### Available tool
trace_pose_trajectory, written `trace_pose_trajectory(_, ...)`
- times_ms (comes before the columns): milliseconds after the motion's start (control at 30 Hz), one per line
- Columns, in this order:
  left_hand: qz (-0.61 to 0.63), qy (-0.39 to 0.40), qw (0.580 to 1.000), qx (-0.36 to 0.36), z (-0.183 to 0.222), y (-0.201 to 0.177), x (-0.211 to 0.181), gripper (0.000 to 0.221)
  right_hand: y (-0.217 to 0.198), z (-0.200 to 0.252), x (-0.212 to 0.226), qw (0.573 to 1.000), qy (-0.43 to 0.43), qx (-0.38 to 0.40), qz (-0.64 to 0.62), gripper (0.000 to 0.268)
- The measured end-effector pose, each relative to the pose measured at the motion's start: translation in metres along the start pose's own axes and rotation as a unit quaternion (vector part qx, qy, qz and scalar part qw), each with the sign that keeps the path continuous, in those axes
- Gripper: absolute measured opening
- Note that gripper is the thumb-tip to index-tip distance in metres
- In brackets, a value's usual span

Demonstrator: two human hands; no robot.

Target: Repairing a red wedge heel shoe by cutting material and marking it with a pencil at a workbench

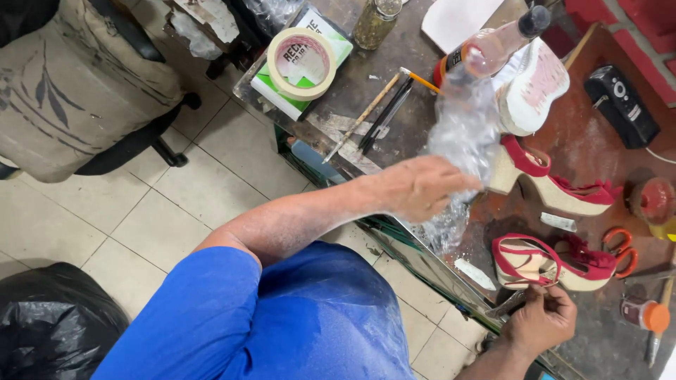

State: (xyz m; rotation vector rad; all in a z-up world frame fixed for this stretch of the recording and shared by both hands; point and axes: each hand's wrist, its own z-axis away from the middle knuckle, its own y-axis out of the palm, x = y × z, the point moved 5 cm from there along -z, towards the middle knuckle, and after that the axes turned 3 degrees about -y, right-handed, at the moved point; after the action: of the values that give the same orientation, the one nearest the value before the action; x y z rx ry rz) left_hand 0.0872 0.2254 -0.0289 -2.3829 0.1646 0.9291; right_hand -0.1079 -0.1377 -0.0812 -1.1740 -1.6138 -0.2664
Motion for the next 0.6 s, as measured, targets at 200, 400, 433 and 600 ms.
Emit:
trace_pose_trajectory(200, 0.09, -0.036, 0.993, -0.067, 0.009, -0.003, 0.018, 0.021, -0.001, 0.002, 0.001, 0.998, -0.001, -0.009, 0.056, 0.027)
trace_pose_trajectory(400, -0.141, -0.058, 0.974, -0.17, 0.016, -0.059, 0.04, 0.022, -0.001, 0.003, -0.002, 1.0, -0.004, -0.004, 0.025, 0.019)
trace_pose_trajectory(433, -0.219, -0.148, 0.952, -0.152, 0.017, -0.067, 0.049, 0.014, -0.002, 0.004, -0.002, 1.0, 0.002, -0.002, 0.02, 0.02)
trace_pose_trajectory(600, -0.356, -0.277, 0.891, -0.048, 0.023, -0.064, 0.076, 0.042, -0.001, 0.005, 0.002, 1.0, -0.011, -0.002, 0.023, 0.022)
